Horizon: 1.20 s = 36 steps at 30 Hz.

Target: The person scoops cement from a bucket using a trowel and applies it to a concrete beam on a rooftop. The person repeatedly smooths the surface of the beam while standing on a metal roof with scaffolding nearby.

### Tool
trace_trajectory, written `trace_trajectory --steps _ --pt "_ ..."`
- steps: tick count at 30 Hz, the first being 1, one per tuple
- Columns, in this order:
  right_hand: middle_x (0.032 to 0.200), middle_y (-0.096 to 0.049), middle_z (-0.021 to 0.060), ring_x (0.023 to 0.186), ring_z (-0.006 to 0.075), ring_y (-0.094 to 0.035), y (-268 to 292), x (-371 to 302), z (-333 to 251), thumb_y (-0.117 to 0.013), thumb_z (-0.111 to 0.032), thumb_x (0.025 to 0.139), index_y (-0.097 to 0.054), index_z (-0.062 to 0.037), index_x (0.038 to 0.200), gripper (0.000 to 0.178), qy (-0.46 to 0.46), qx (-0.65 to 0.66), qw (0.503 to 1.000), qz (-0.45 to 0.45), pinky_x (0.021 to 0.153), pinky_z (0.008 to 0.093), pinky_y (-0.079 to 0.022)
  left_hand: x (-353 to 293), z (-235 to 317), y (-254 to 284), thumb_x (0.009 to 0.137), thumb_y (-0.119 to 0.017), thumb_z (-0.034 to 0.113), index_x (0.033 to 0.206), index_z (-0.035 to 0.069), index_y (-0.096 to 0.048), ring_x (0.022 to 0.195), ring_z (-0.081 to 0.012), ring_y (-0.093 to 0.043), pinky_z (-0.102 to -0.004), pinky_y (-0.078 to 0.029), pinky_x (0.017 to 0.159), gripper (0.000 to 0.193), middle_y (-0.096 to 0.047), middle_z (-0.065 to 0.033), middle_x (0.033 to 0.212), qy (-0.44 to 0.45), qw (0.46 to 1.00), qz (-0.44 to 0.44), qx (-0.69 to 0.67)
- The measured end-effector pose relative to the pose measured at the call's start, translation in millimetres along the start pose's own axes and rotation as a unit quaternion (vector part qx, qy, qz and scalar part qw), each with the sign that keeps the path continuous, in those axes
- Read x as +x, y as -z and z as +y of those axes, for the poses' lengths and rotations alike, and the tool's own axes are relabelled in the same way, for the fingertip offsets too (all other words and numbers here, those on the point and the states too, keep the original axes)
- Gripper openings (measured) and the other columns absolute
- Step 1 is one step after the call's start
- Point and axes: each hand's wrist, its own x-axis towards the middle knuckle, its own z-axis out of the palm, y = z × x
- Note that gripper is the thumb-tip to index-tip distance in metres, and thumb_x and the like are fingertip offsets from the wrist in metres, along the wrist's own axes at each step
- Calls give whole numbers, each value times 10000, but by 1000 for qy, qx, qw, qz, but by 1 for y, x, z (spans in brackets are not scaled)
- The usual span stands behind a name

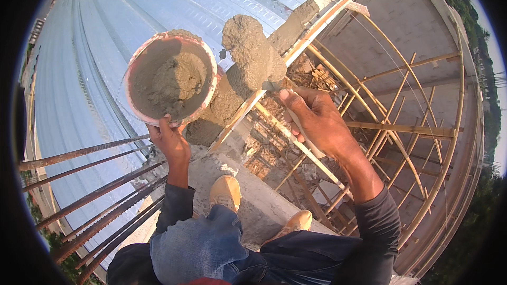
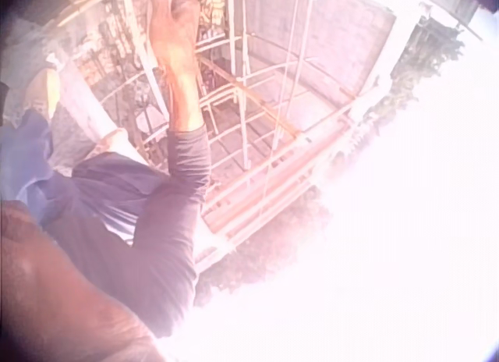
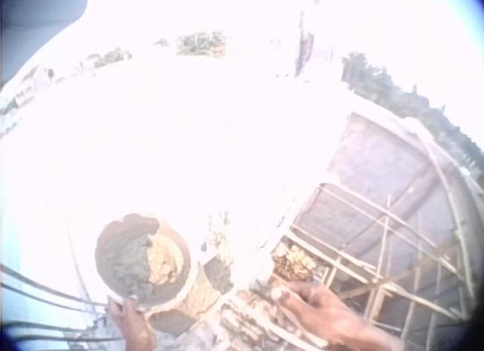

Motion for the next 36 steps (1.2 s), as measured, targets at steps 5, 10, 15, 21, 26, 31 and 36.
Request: trace_trajectory --steps 5,10,15,21,26,31,36 --pt "760 -591 11 593 80 -547 40 45 20 -603 -350 1096 -660 9 1050 367 28 -9 984 178 485 276 -502 -1 0 4 966 -572 -32 1338 39 -549 964 -119 -581 -313 -510 833 380 -606 -39 1182 7 1000 -5 13" --pt "822 -698 166 675 244 -666 94 226 29 -670 -205 951 -691 132 1000 340 -28 -72 960 268 604 409 -541 -7 -10 -7 972 -567 -29 1335 43 -545 1014 -118 -562 -327 -509 875 371 -583 -35 1184 7 1000 -11 -11" --pt "932 -714 218 807 282 -704 85 244 32 -610 -246 942 -670 142 1073 414 30 -40 924 379 715 452 -570 -3 2 0 984 -570 11 1340 45 -544 1013 -127 -554 -319 -522 868 358 -566 -46 1210 22 999 -8 37" --pt "744 -575 54 562 170 -562 115 254 27 -439 -307 1066 -586 -30 954 333 -42 169 954 243 492 351 -510 -7 1 0 973 -614 83 1320 44 -539 891 -77 -500 -242 -423 723 357 -575 -13 1164 11 998 25 59" --pt "715 -558 44 525 180 -543 114 280 69 -425 -330 1094 -546 -73 890 351 -81 62 977 185 479 369 -499 -11 1 -10 1004 -605 74 1318 59 -537 918 -78 -506 -242 -444 739 321 -577 -20 1169 31 999 18 23" --pt "647 -557 53 505 206 -564 77 260 55 -422 -329 1079 -557 -57 811 405 -82 0 989 123 499 409 -477 -4 -3 6 1011 -589 37 1332 57 -524 961 -102 -529 -257 -492 791 329 -563 -43 1208 -16 997 -9 73" --pt "646 -602 136 559 274 -598 24 217 77 -427 -328 1081 -618 23 760 513 -46 -12 992 121 584 477 -512 1 -7 5 1007 -571 24 1410 56 -478 1069 -138 -571 -293 -557 872 415 -562 -68 1248 3 1000 -26 9"
